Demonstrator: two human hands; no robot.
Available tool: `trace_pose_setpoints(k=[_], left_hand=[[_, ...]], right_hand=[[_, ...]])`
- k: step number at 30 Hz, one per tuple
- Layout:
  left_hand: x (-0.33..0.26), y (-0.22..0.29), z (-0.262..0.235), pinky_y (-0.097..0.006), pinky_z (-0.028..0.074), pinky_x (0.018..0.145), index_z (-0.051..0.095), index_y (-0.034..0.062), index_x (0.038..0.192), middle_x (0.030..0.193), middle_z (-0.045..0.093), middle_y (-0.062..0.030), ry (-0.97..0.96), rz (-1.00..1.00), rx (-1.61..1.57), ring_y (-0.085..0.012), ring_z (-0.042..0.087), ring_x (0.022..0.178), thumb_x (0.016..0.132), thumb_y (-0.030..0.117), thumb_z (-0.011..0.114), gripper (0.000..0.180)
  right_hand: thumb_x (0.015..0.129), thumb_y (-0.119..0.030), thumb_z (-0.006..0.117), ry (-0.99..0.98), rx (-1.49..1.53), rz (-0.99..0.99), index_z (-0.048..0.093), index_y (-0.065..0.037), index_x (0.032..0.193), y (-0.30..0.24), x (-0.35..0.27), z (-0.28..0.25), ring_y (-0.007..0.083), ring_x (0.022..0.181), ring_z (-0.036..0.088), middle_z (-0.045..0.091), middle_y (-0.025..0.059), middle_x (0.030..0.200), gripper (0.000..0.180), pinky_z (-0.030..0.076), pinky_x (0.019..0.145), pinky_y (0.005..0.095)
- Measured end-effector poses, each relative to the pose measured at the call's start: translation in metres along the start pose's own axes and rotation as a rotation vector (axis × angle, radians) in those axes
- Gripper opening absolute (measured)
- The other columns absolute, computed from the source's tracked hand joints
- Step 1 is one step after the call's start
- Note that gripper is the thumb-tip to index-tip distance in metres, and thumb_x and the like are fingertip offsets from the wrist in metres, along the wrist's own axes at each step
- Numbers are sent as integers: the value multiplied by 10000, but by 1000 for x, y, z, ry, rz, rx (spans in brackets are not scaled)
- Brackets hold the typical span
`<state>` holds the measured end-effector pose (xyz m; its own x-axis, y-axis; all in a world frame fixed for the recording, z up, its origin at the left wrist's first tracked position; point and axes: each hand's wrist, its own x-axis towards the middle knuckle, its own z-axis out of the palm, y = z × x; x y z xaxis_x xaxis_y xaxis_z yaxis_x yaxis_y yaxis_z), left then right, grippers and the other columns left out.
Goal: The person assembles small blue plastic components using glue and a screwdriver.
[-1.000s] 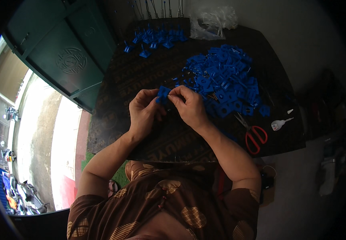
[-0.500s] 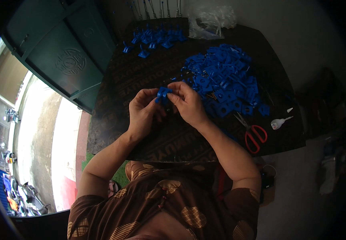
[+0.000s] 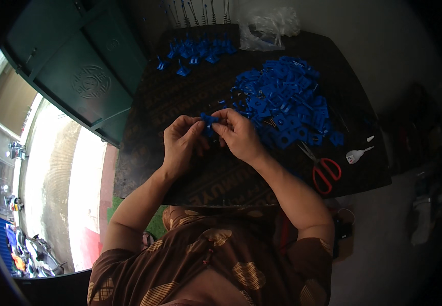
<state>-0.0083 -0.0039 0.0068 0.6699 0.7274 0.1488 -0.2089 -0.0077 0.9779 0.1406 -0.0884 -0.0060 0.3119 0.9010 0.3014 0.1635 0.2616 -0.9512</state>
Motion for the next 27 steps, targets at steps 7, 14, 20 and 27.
trace_pose_setpoints(k=[7, 14, 20, 27], left_hand=[[-1, -1, 0, -179, 461, 428, 563, -13, 1021, 812, 635, -71, 15, 4, 15, -87, 603, 560, 941, 126, 601, 165], [-1, 9, 0, -207, 485, 469, 503, -39, 1197, 879, 636, -91, -39, -33, 13, -115, 620, 609, 933, 112, 591, 317], [4, 8, -5, -227, 497, 481, 480, -52, 1250, 880, 641, -96, -100, -124, -86, -138, 625, 609, 925, 97, 585, 373], [6, 7, -6, -239, 506, 498, 485, -41, 1253, 891, 639, -92, -130, -205, -228, -146, 628, 621, 931, 93, 570, 360]], right_hand=[[926, -75, 589, 23, -57, -85, 570, -11, 1056, 3, -3, 2, 71, 604, 563, 601, 25, 769, 146, 447, 504, 186], [926, -75, 590, 31, -96, -106, 562, -11, 1068, 5, 1, -3, 73, 601, 562, 604, 34, 776, 158, 444, 502, 186], [936, -83, 578, 11, 83, -13, 556, -1, 1076, 2, 3, -3, 70, 598, 554, 612, 35, 808, 164, 444, 503, 184], [946, -92, 563, 6, 193, 36, 549, 4, 1093, -2, 2, -3, 66, 595, 549, 611, 34, 818, 176, 447, 511, 181]])
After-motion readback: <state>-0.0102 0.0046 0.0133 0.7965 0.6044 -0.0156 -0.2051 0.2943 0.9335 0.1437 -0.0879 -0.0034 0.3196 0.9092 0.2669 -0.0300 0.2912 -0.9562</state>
